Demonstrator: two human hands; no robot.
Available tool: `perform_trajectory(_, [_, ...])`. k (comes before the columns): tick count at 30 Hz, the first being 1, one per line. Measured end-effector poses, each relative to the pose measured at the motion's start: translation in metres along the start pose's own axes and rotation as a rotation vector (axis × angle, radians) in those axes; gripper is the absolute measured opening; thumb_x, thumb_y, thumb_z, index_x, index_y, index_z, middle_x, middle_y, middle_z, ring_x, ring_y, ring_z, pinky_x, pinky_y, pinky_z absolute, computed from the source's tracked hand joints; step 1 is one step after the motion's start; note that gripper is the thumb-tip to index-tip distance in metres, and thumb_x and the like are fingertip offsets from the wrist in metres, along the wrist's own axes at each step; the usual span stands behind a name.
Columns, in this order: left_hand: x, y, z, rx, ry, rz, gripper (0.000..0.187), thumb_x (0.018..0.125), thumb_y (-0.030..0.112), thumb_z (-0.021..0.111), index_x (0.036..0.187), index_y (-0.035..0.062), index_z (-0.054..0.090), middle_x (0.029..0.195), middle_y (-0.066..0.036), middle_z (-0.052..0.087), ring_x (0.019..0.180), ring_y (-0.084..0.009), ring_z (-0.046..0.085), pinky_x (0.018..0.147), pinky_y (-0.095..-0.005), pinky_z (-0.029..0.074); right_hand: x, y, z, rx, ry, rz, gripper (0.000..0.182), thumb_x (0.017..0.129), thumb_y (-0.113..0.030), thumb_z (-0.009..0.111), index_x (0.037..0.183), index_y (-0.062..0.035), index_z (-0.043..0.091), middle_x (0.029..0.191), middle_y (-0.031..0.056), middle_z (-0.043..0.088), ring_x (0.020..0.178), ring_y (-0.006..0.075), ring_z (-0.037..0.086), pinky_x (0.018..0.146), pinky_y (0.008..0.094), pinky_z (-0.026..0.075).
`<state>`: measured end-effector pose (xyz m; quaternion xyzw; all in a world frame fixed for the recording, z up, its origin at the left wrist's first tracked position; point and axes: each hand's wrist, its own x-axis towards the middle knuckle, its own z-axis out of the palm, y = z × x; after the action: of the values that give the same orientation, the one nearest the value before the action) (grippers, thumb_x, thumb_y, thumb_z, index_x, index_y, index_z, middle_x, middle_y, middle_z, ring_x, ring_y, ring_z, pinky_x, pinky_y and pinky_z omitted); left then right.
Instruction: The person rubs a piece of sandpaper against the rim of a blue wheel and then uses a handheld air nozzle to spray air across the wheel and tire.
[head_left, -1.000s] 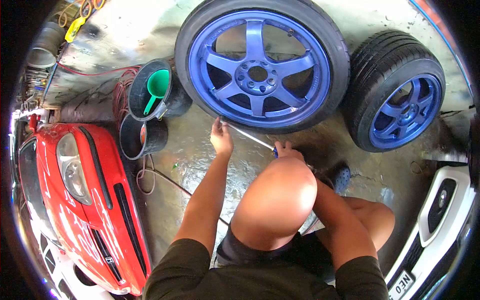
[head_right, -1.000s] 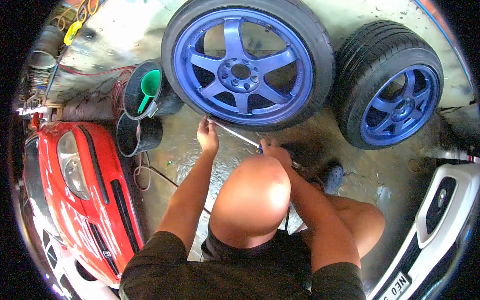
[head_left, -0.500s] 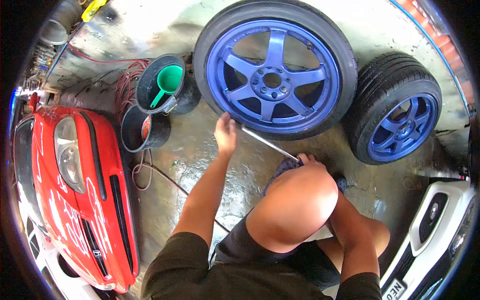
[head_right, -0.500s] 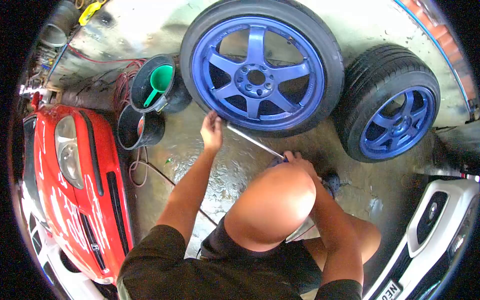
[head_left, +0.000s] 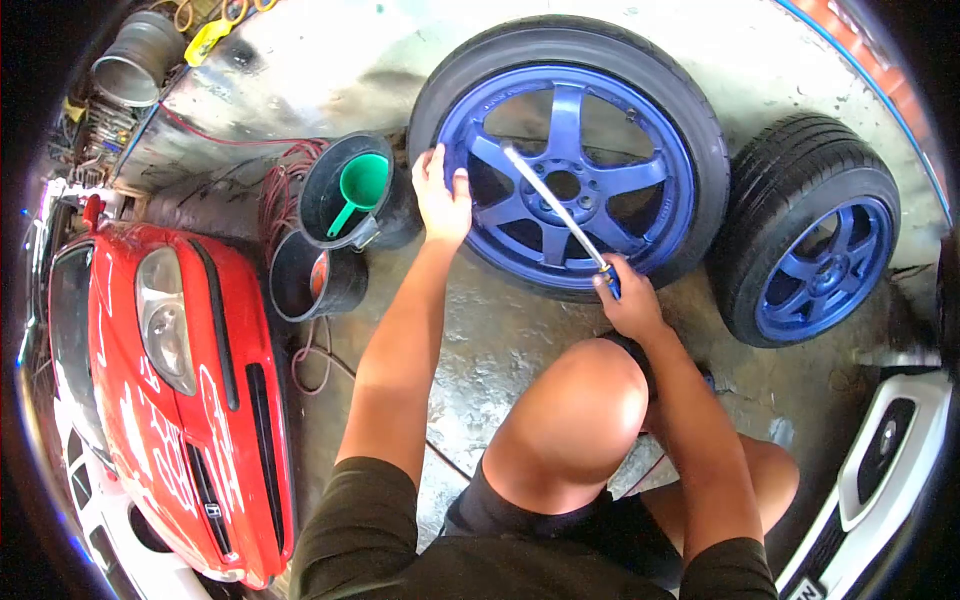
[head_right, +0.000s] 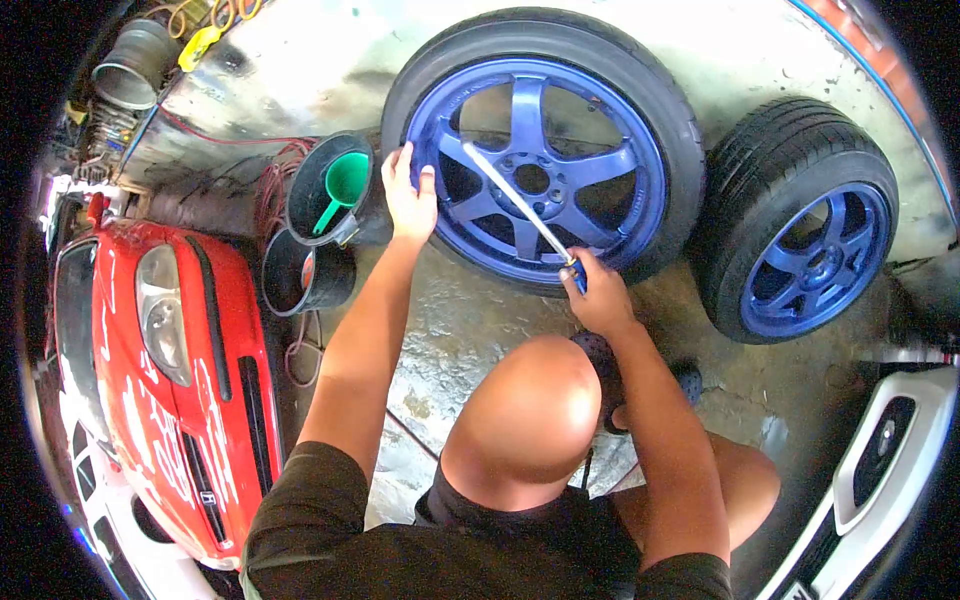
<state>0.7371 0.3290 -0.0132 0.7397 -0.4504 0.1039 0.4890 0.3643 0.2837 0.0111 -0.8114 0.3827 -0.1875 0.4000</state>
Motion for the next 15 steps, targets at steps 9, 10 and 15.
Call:
perform_trajectory(9, [0.067,0.138,0.066,0.19,-0.025,0.461,0.076,0.096,0.034,0.077,0.162,0.0095,0.047,0.168,-0.029,0.033,0.155,-0.0555,0.029,0.126,-0.0689,0.023,-0.033,0.003,-0.109,-0.102,0.27,0.129,0.036,0.105,-0.028,0.07,0.134,-0.0083,0.063,0.087,0.0202,0.071,0.078,0.0388,0.073,0.074,0.0472,0.055])
perform_trajectory(10, [0.068,0.153,0.079,0.127,-0.025,0.454,0.08,0.097,0.04,0.076,0.164,0.0119,0.044,0.169,-0.032,0.03,0.156,-0.0569,0.026,0.126,-0.0717,0.02,-0.041,-0.009,-0.129,-0.144,0.251,0.198,0.035,0.106,-0.028,0.069,0.134,-0.008,0.063,0.084,0.019,0.069,0.074,0.036,0.069,0.073,0.046,0.054])
perform_trajectory(15, [0.033,0.214,0.116,0.161,-0.323,0.619,0.094,0.098,0.046,0.074,0.17,0.0058,0.028,0.173,-0.035,0.018,0.16,-0.0576,0.016,0.128,-0.0716,0.017,-0.095,-0.019,-0.205,-0.277,0.155,0.323,0.033,0.106,-0.026,0.069,0.134,-0.008,0.064,0.082,0.0175,0.067,0.076,0.034,0.067,0.078,0.0437,0.054])
